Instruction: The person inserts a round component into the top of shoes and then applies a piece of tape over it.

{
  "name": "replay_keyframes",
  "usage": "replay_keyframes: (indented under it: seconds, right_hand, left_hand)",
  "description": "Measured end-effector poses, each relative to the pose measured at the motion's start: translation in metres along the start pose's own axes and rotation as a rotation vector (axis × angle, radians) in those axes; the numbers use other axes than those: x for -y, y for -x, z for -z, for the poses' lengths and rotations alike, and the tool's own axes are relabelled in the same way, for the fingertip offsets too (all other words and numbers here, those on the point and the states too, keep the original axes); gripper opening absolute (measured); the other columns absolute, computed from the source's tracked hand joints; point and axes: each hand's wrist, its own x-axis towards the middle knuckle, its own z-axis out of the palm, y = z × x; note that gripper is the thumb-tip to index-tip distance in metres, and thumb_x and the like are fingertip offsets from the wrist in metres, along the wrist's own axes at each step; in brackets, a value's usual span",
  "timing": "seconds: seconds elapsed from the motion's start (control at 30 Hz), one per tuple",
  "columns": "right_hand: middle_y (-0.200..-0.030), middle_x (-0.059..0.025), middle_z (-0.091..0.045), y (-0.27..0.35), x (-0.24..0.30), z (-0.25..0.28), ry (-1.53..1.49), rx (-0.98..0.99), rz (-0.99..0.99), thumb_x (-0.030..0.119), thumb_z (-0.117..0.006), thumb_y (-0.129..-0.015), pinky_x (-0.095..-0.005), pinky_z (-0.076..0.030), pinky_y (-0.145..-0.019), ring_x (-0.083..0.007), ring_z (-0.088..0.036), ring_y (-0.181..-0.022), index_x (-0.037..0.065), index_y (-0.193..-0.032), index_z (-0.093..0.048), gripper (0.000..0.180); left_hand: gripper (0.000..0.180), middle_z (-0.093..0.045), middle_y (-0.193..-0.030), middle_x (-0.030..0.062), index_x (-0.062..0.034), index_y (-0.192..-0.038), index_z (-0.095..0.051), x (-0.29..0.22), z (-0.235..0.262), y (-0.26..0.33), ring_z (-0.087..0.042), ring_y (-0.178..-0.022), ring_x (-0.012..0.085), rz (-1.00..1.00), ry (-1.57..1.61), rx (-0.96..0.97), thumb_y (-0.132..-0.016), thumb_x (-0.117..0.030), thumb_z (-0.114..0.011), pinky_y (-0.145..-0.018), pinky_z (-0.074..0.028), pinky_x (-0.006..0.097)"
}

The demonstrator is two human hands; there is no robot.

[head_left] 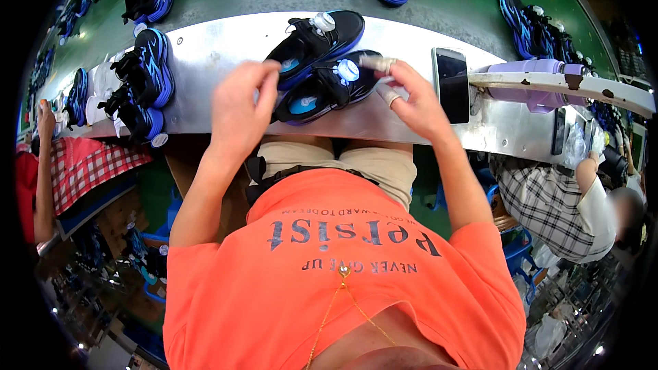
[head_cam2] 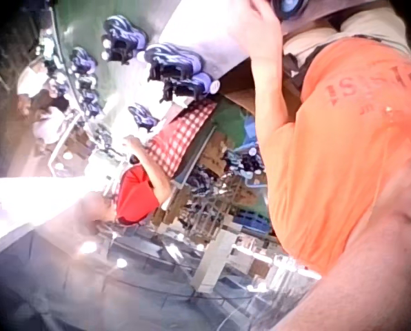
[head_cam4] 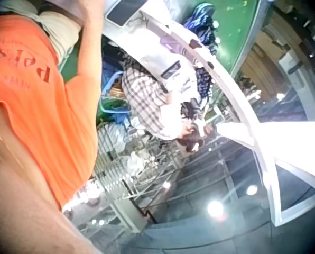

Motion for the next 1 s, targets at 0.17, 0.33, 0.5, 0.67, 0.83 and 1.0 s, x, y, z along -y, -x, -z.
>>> replay_keyframes:
  seconds: [0.17,0.33,0.5,0.67,0.83,1.0]
  right_hand:
    - [-0.111,-0.0041,-0.056,-0.042,-0.004,-0.007,0.058,0.204,0.213,0.005,-0.066,-0.073,-0.028,-0.042,-0.086,-0.0191,-0.051,-0.102,0.012,-0.128,-0.056,0.057]
    - [-0.094,-0.0034,-0.05,-0.045,0.011,-0.003,0.034,0.249,0.152,0.006,-0.07,-0.069,-0.0277,-0.042,-0.076,-0.0184,-0.047,-0.085,0.015,-0.127,-0.056,0.061]
    - [-0.102,-0.0083,-0.053,-0.033,0.027,-0.003,0.483,0.279,0.29,0.01,-0.075,-0.064,-0.0374,-0.047,-0.076,-0.0299,-0.052,-0.093,0.012,-0.11,-0.058,0.049]
    - [-0.095,-0.0111,-0.061,-0.056,0.042,0.006,0.147,0.375,-0.044,0.004,-0.072,-0.064,-0.0368,-0.048,-0.071,-0.0298,-0.057,-0.083,0.011,-0.109,-0.057,0.047]
    - [-0.086,-0.0083,-0.059,-0.034,0.04,-0.009,0.619,0.285,0.247,0.001,-0.069,-0.065,-0.0393,-0.048,-0.064,-0.0304,-0.06,-0.081,0.013,-0.107,-0.054,0.046]
    - [-0.085,-0.0098,-0.058,-0.037,0.038,-0.01,0.533,0.261,0.216,-0.003,-0.067,-0.065,-0.0388,-0.049,-0.067,-0.0311,-0.06,-0.084,0.011,-0.105,-0.053,0.045]
  left_hand:
    - [0.017,-0.062,-0.087,0.0155,-0.0015,-0.097,-0.062,0.01,-0.045,0.003,-0.06,-0.076,0.0352,-0.2,-0.106,-0.004,-0.082,-0.009,-0.06,-0.067,-0.048,0.039]
    - [0.009,-0.059,-0.079,0.0161,-0.0008,-0.086,-0.059,0.006,-0.067,-0.004,-0.058,-0.074,0.0377,-0.11,0.023,-0.096,-0.081,-0.008,-0.059,-0.065,-0.047,0.043]
    - [0.008,-0.061,-0.08,0.0164,-0.0004,-0.086,-0.06,0.008,-0.071,-0.007,-0.059,-0.075,0.0371,-0.036,0.077,-0.126,-0.081,-0.006,-0.059,-0.066,-0.047,0.041]
    - [0.007,-0.06,-0.08,0.0163,-0.0004,-0.086,-0.06,0.002,-0.074,-0.004,-0.059,-0.076,0.0363,-0.023,0.122,-0.138,-0.081,-0.006,-0.059,-0.066,-0.047,0.041]
    - [0.007,-0.059,-0.079,0.0162,-0.0003,-0.085,-0.059,0.005,-0.08,-0.009,-0.058,-0.075,0.0359,-0.006,0.166,-0.155,-0.081,-0.006,-0.059,-0.064,-0.046,0.04]
    - [0.019,-0.057,-0.07,0.0071,0.0005,-0.082,-0.061,0.004,-0.071,-0.004,-0.053,-0.062,0.0152,0.24,0.489,-0.042,-0.083,-0.018,-0.065,-0.058,-0.043,0.028]
